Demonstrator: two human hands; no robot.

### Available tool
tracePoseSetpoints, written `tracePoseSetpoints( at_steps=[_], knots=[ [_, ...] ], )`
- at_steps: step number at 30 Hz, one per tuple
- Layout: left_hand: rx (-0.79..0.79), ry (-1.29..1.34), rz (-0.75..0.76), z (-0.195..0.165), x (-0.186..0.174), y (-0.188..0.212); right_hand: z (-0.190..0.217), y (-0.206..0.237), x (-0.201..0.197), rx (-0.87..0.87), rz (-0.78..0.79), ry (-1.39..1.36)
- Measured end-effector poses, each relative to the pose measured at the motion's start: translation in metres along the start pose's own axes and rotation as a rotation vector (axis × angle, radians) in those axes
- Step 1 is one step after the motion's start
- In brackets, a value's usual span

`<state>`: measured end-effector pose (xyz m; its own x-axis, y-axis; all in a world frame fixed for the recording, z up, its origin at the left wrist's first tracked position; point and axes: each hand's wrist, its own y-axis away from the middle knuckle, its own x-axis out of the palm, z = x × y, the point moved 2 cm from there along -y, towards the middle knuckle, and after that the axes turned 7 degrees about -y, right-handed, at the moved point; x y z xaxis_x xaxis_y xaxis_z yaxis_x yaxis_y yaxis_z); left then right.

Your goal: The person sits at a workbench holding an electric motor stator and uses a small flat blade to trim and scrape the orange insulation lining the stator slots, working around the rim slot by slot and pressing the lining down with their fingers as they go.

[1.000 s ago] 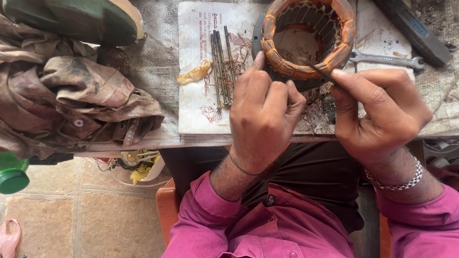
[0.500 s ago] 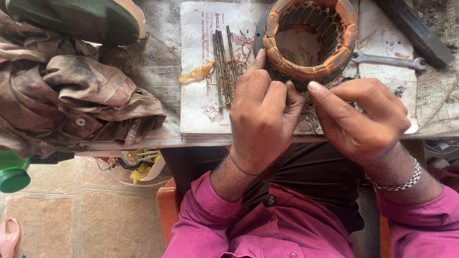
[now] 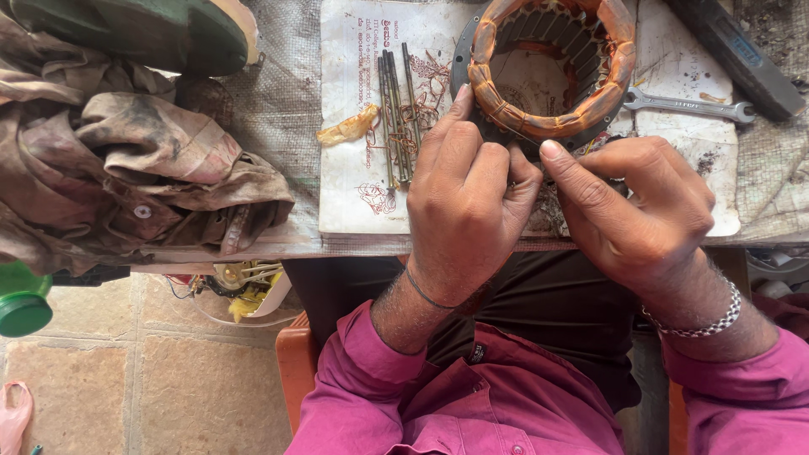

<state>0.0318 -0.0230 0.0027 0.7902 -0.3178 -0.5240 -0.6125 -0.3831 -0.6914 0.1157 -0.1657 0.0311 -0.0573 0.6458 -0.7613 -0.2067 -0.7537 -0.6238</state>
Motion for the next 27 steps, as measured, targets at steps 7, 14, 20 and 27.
tracePoseSetpoints(
  at_steps=[7, 14, 20, 27],
  knots=[
    [-0.008, -0.01, 0.004, -0.001, 0.001, 0.001, 0.002, -0.003, 0.0, 0.004, 0.007, 0.002],
    [-0.001, 0.004, 0.001, -0.001, 0.0, 0.001, 0.009, -0.009, -0.004, 0.019, 0.061, 0.03],
    [-0.02, 0.022, 0.004, 0.001, -0.001, 0.0, 0.013, -0.011, -0.011, 0.024, 0.104, 0.072],
    [-0.034, 0.031, 0.007, 0.001, -0.001, 0.0, 0.015, -0.02, -0.011, -0.009, 0.108, 0.057]
  ],
)
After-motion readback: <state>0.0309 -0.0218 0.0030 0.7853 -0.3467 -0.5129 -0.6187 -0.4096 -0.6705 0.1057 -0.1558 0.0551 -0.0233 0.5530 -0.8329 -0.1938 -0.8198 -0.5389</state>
